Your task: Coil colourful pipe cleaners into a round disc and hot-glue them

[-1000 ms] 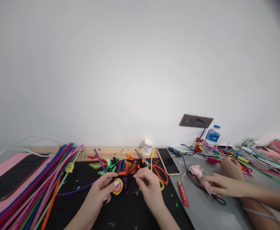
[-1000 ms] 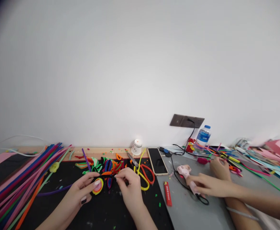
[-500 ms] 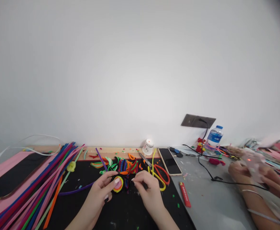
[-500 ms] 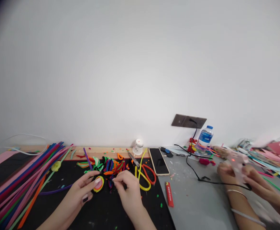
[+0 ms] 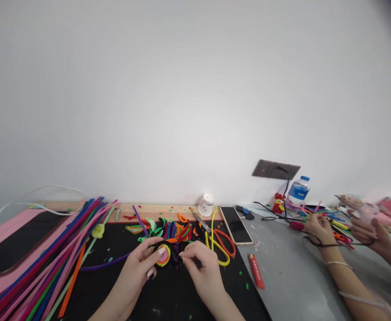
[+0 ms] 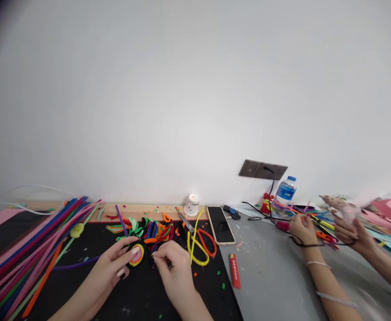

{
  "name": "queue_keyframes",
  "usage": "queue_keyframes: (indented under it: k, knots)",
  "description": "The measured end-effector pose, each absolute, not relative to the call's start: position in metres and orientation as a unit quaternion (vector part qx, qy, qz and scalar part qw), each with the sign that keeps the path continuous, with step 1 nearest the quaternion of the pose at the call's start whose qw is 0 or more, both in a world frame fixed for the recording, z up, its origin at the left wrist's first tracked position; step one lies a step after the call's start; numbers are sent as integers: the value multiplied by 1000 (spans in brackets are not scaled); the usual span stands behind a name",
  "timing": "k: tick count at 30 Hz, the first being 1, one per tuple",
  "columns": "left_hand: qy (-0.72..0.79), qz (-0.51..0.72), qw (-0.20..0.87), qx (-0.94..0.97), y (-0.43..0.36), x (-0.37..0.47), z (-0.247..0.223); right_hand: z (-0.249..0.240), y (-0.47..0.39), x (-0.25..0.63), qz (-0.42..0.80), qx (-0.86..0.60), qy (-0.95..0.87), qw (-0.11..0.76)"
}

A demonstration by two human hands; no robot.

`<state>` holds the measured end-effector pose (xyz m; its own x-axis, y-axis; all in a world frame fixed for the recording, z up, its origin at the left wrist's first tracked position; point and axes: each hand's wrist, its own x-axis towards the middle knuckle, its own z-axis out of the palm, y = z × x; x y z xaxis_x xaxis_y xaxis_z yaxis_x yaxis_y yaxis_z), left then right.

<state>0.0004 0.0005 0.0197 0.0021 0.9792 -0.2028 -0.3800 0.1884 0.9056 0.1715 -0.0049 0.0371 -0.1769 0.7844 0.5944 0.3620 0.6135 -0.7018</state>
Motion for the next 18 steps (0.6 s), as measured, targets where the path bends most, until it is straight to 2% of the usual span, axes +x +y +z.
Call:
queue_keyframes:
  k: [18]
  knots:
    - [438, 564, 628, 310, 1, 1, 19, 27, -8, 163, 200, -393, -751, 492]
